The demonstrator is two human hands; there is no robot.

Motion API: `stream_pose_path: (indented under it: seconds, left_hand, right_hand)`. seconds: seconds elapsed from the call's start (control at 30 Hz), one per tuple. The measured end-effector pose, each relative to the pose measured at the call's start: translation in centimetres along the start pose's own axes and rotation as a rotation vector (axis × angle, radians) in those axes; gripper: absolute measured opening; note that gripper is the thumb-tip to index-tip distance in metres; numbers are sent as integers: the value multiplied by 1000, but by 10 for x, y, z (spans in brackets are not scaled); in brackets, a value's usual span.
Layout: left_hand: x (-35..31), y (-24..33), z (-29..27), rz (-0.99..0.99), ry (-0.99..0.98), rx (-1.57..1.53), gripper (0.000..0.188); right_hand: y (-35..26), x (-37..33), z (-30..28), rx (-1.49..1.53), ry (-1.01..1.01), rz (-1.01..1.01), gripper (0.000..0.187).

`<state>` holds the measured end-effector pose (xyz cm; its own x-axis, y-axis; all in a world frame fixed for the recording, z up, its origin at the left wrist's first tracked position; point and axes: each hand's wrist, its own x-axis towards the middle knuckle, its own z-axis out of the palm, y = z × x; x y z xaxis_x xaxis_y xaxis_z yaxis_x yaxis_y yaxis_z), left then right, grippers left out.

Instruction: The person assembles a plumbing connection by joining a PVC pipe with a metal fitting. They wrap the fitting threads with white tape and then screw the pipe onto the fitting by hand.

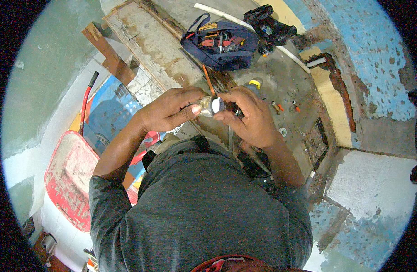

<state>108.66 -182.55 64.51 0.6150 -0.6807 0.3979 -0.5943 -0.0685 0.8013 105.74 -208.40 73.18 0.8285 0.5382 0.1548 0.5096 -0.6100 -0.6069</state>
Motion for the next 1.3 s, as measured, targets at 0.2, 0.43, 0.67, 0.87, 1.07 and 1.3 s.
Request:
stream_pose_path:
  seconds: [0.2, 0.43, 0.67, 0.87, 1.07, 1.3]
  left_hand:
    - [9, 8, -9, 10, -77, -131, 39]
    - [6, 10, -11, -176, -216, -355, 48]
    - [3, 9, -10, -228, -256, -373, 47]
    - [-1, 3, 0, -114, -196, -252, 45]
    - [-4, -8, 4, -130, -242, -215, 49]
    - [-8, -15, 13, -102, -261, -134, 46]
  right_hand:
    - [1, 1, -8, -76, -22, -134, 44]
    - [9, 1, -8, 0, -85, -172, 44]
    - [10, -2, -1, -12, -95, -113, 36]
    - [7, -11, 11, 1, -103, -7, 33]
    - [3, -16, 26, -42, -21, 4, 33]
    - [0, -28, 38, -119, -105, 191, 35]
